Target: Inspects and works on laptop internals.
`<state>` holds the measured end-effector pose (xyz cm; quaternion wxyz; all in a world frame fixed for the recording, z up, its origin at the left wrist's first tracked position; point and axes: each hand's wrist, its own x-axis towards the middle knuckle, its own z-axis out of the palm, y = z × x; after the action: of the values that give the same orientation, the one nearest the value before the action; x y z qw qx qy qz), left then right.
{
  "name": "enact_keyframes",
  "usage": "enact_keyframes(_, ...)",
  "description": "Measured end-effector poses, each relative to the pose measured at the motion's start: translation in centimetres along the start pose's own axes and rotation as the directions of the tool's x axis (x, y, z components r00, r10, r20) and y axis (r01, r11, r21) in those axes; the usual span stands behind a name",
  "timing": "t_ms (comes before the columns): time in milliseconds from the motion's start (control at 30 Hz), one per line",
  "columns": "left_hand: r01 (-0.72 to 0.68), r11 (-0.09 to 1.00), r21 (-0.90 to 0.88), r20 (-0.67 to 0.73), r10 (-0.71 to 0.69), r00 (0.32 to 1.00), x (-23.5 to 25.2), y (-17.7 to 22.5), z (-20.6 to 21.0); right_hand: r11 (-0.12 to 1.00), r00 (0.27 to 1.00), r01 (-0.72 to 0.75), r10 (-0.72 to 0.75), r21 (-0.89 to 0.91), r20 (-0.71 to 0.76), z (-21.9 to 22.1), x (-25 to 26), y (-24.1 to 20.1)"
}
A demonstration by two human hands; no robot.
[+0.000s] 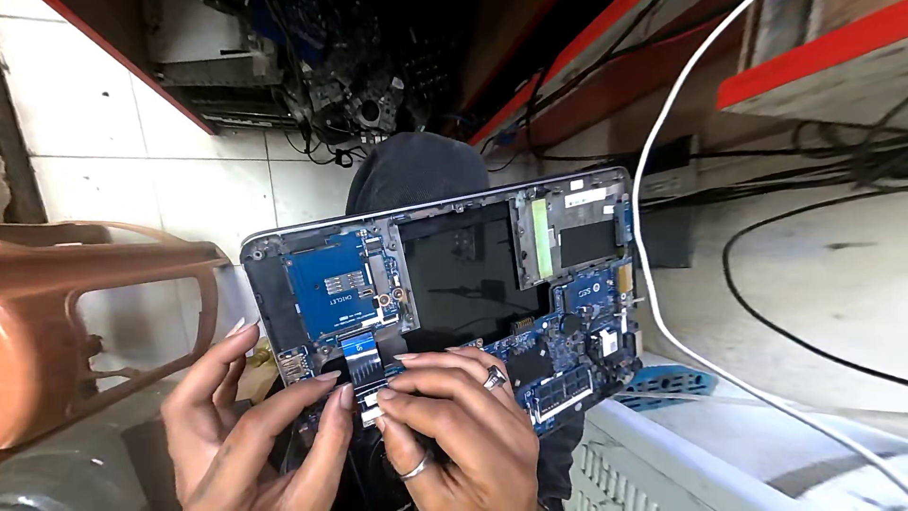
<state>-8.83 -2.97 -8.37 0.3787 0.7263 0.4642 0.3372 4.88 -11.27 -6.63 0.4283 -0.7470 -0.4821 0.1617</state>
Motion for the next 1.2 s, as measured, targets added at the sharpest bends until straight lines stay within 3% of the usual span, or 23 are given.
enact_keyframes(667,0.011,1.000,0.014,-0.002,-0.011,1.000,-0.08,0.10,-0.01,1.000,1.000,0.008,-0.007,-0.026,0.012,-0.06,0.20,0.00)
enact_keyframes(1200,-0.001,0.999,0.054,0.083,-0.003,0.997,0.32,0.60,-0.39,0.998,0.998,-0.034,0.038,-0.060,0.055,-0.66,0.68,-0.67)
